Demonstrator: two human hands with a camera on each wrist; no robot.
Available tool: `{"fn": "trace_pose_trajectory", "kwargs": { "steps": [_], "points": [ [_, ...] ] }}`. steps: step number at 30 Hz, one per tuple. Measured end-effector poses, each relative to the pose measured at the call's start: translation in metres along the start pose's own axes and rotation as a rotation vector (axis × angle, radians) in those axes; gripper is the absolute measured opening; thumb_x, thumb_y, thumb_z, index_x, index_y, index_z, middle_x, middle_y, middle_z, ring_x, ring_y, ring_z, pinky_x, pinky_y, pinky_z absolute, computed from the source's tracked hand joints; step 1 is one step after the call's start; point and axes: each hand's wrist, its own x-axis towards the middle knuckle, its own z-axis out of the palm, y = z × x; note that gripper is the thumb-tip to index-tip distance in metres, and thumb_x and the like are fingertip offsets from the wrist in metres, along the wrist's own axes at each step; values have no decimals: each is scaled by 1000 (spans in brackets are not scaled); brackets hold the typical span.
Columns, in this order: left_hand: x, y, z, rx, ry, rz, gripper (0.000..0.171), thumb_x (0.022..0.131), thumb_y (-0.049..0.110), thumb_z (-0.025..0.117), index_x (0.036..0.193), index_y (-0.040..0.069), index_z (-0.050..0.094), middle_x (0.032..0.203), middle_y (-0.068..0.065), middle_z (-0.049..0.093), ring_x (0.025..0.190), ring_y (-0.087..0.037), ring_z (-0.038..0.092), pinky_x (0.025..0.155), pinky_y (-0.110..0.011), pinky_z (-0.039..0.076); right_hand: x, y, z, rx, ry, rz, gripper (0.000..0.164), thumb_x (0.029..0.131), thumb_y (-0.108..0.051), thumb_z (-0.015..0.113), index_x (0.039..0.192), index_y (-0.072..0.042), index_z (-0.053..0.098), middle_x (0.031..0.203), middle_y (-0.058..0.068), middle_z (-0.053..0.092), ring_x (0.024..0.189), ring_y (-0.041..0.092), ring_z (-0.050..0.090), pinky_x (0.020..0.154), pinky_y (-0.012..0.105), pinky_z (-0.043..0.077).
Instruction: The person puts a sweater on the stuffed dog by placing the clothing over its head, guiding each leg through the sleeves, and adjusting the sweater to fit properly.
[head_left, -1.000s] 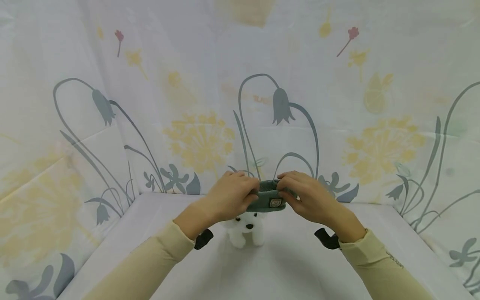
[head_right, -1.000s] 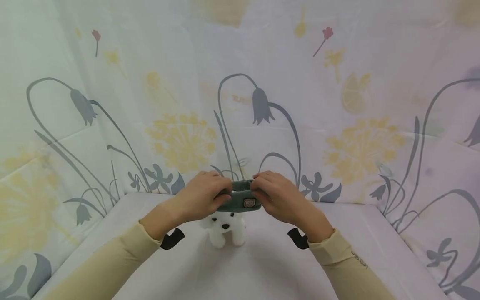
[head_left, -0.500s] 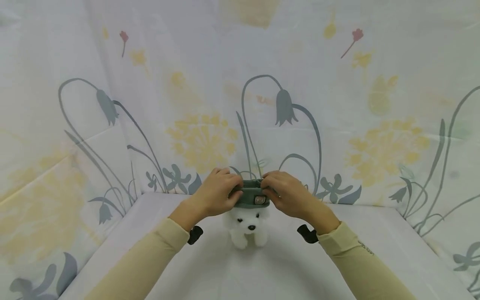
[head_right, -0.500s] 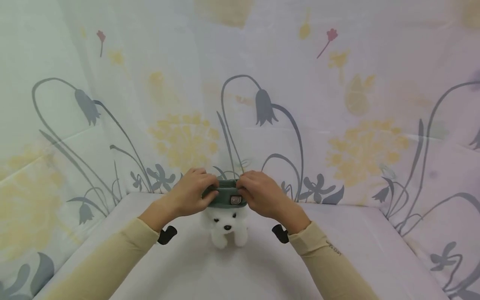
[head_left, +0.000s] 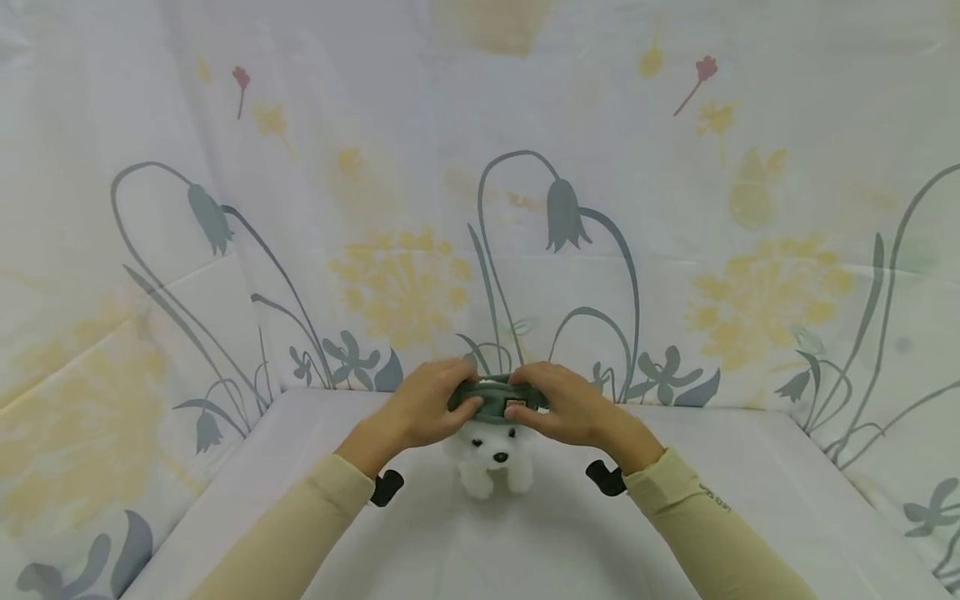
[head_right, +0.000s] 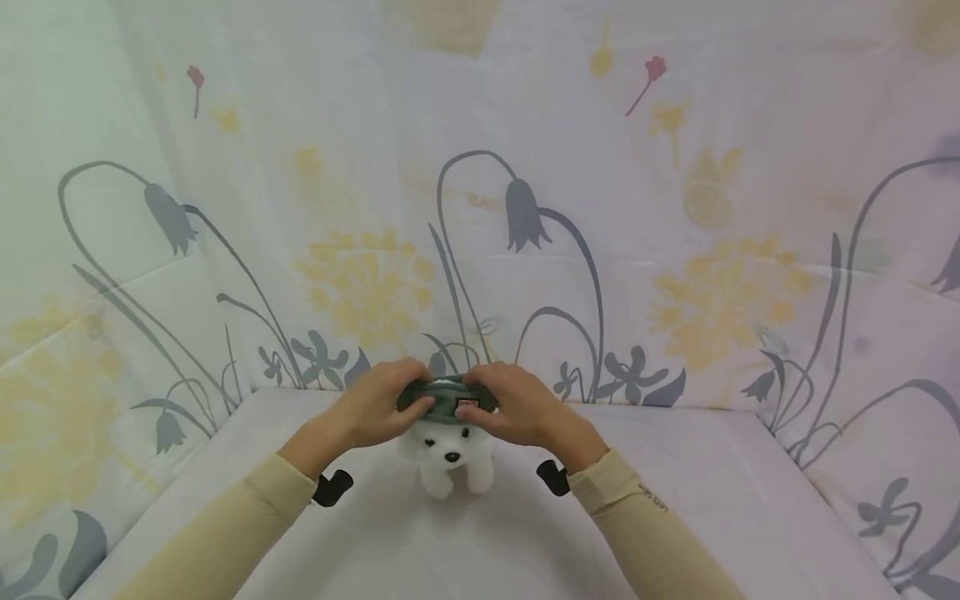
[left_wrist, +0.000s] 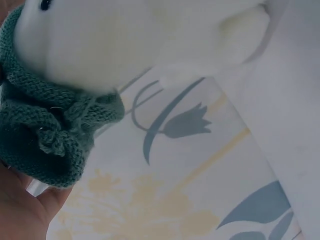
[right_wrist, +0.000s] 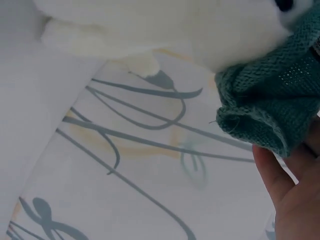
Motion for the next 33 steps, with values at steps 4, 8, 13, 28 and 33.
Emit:
{"fn": "trace_pose_trajectory", "kwargs": {
  "steps": [4, 8, 13, 28, 33],
  "points": [
    [-9, 0, 4, -58, -6, -37, 22, 92, 31, 63, 105, 14, 58, 97, 4, 57, 78, -8, 53, 70, -28, 47, -6, 0, 7, 28, -50, 47, 50, 85, -59, 61, 118, -20, 57, 104, -11, 57, 94, 8, 52, 85, 34, 45],
    [-17, 0, 9, -111, -32, -103, 38, 91, 42, 62, 116, 16, 54, 106, 3, 54, 79, -9, 51, 70, -28, 46, -11, 0, 13, 58, -73, 95, 71, 78, -67, 63, 130, -20, 53, 119, -10, 56, 109, 10, 52, 94, 38, 44],
    [-29, 2, 16, -169, -50, -148, 65, 81, 57, 67, 130, 19, 46, 120, 3, 49, 90, -10, 53, 79, -31, 48, -18, 3, 23, 76, -70, 86, 90, 70, -68, 70, 142, -20, 42, 133, -5, 51, 121, 16, 48, 99, 42, 40],
    [-47, -2, 45, -169, 27, -31, 96, 69, 27, 87, 146, 18, 29, 128, -4, 44, 112, -16, 51, 93, -35, 47, -34, 11, 51, 56, 63, 28, 99, 69, -68, 69, 146, -15, 36, 136, 2, 51, 120, 19, 49, 97, 43, 43],
    [-42, 2, 49, -175, 79, -18, 92, 67, 23, 88, 142, 19, 35, 128, -4, 45, 111, -18, 54, 92, -37, 48, -40, 11, 51, 47, 126, 8, 96, 69, -65, 71, 144, -14, 40, 134, 1, 52, 119, 19, 50, 95, 41, 45]
  ]
}}
